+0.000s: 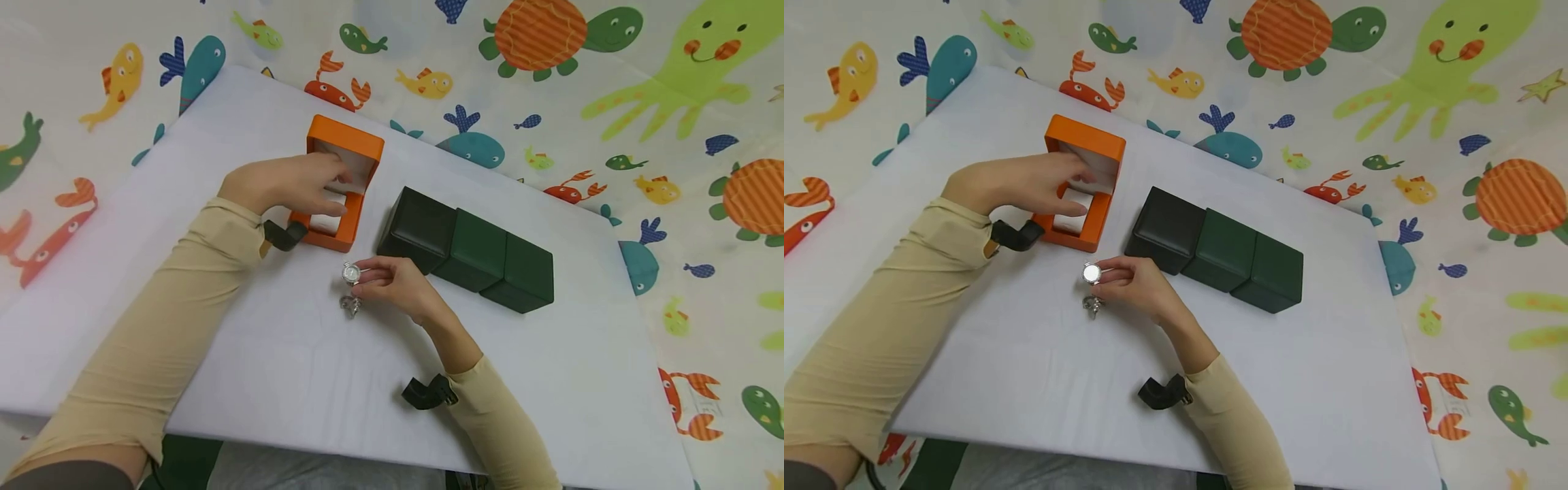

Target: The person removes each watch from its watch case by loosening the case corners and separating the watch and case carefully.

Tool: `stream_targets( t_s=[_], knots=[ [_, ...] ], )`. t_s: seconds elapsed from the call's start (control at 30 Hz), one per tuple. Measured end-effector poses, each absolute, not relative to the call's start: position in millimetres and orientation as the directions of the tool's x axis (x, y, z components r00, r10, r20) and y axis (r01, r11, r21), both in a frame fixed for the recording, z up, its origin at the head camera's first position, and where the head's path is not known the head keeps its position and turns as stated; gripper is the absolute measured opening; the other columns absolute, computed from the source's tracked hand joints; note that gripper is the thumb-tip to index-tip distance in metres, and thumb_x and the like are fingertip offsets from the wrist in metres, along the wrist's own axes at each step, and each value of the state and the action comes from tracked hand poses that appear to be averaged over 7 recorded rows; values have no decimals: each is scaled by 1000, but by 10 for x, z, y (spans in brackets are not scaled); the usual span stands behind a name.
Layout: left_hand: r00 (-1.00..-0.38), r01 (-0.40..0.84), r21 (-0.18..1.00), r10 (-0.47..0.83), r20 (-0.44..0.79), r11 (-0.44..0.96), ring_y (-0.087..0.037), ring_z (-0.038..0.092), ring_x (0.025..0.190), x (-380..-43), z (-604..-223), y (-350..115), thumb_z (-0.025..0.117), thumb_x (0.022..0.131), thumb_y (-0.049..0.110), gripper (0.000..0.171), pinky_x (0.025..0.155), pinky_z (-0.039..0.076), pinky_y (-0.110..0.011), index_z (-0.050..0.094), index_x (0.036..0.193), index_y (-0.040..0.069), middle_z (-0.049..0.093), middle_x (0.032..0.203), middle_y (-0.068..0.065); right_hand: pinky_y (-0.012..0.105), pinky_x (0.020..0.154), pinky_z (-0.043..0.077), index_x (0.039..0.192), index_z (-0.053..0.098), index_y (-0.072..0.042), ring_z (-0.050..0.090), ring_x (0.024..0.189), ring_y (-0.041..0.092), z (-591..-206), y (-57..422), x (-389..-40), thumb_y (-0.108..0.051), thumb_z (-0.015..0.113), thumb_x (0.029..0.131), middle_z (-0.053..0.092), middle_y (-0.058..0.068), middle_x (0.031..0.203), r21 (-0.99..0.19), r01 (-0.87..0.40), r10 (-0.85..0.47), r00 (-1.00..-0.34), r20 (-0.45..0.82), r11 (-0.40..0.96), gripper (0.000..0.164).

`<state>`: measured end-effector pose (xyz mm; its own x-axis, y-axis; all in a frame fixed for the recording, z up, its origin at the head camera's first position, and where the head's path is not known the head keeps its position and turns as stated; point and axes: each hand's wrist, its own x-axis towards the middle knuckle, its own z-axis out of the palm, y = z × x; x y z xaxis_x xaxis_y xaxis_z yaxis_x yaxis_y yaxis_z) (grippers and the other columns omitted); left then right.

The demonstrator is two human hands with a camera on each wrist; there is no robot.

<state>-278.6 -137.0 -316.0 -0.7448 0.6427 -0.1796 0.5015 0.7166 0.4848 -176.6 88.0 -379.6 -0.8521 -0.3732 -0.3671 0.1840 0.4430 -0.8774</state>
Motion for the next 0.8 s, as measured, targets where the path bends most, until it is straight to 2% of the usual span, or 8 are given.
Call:
stream_targets(
  t_s=[0.3,0.53,0.8],
  knots=[
    [-730,526,467,659,-181,711,-32,46,122,-2776,-3141,-1363,60,90,30,58,106,37,-48,44,136,-2,45,137,-19,27,80,54,115,62,-7,67,85,13,-3914,951,-1696,-9,75,80,66,8,102,-862,212,-337,-856,-391,461,37],
    [-732,514,466,651,-199,720,-31,45,123,-2789,-3154,-1345,60,90,30,59,107,36,-48,43,137,-1,44,138,-18,25,75,54,115,62,-6,65,78,12,-4010,1012,-1668,-7,74,80,61,3,91,-862,245,-303,-864,-402,445,36],
    [-738,500,468,641,-211,729,-31,45,124,-2793,-3166,-1345,60,91,30,60,108,35,-48,42,139,-1,44,138,-18,26,74,55,114,62,-6,64,76,12,-4050,1048,-1668,-7,75,80,63,3,87,-861,243,-285,-874,-394,446,37]
  ],
)
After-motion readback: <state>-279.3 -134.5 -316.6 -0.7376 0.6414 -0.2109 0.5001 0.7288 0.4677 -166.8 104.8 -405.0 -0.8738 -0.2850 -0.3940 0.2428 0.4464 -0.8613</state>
